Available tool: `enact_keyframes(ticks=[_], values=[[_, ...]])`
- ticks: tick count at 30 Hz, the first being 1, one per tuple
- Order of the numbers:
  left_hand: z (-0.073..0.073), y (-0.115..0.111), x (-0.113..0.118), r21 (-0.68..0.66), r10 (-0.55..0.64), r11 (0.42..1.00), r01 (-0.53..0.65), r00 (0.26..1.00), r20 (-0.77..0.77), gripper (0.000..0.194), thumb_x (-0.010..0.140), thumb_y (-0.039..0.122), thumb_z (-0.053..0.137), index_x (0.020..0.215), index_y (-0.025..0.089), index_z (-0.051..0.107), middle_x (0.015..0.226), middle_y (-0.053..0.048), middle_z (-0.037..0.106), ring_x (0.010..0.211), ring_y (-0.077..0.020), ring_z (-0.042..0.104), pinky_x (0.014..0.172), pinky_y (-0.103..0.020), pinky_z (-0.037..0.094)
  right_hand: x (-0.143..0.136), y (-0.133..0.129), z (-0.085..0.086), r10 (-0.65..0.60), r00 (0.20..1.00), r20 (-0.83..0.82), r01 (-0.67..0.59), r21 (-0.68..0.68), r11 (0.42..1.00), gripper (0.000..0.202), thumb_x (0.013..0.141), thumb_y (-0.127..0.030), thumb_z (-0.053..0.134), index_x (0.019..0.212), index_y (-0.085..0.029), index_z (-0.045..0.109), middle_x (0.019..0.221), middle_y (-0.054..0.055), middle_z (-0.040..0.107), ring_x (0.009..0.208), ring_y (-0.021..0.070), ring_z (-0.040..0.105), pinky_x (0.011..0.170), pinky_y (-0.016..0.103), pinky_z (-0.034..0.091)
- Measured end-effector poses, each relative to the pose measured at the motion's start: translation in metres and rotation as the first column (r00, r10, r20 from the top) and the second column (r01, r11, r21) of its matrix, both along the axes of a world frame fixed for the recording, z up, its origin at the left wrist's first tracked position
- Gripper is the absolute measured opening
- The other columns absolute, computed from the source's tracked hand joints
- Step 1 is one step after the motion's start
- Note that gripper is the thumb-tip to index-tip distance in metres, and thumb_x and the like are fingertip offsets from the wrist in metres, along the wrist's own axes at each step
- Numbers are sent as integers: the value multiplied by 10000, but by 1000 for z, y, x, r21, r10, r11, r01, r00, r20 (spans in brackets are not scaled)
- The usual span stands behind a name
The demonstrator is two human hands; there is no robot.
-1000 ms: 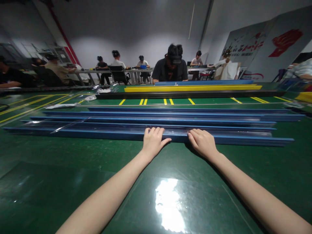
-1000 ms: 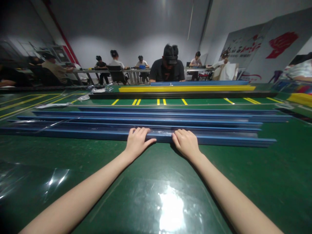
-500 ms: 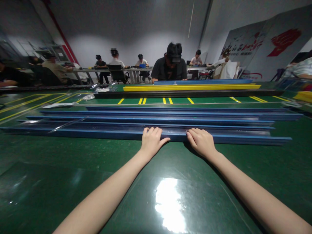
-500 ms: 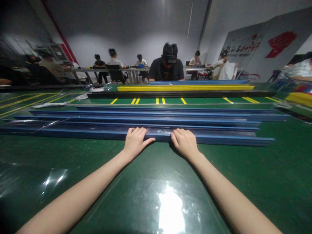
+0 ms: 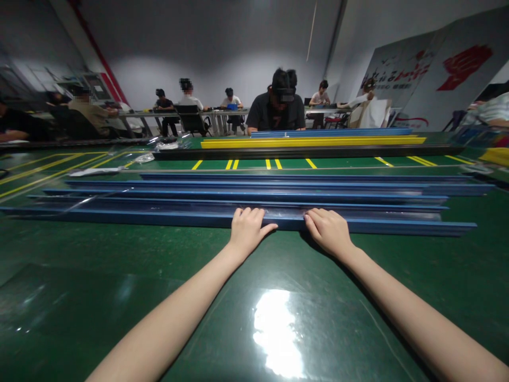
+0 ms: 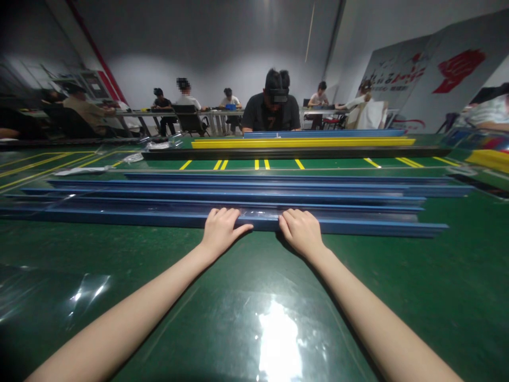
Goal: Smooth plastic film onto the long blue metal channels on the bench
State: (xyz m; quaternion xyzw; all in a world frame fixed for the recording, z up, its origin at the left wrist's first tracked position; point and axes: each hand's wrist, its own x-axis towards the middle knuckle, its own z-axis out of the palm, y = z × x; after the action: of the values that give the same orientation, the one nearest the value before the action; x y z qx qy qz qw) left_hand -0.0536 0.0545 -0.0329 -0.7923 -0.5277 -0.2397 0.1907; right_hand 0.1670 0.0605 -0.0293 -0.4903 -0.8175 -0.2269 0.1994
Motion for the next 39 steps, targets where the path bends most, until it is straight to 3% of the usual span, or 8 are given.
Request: enact_keyframes(ticks=[39], values=[[1,1,0,-10,9,1000,-9,1000,-8,432,777,578,456,757,165,582,733,-56,632,736,-205,536,675,-323,288,-2,-1,2,-8,1000,-8,8,-18,1000,390,909,-296,269,707,-174,579,722,33,625,659,133,497,624,269,243]])
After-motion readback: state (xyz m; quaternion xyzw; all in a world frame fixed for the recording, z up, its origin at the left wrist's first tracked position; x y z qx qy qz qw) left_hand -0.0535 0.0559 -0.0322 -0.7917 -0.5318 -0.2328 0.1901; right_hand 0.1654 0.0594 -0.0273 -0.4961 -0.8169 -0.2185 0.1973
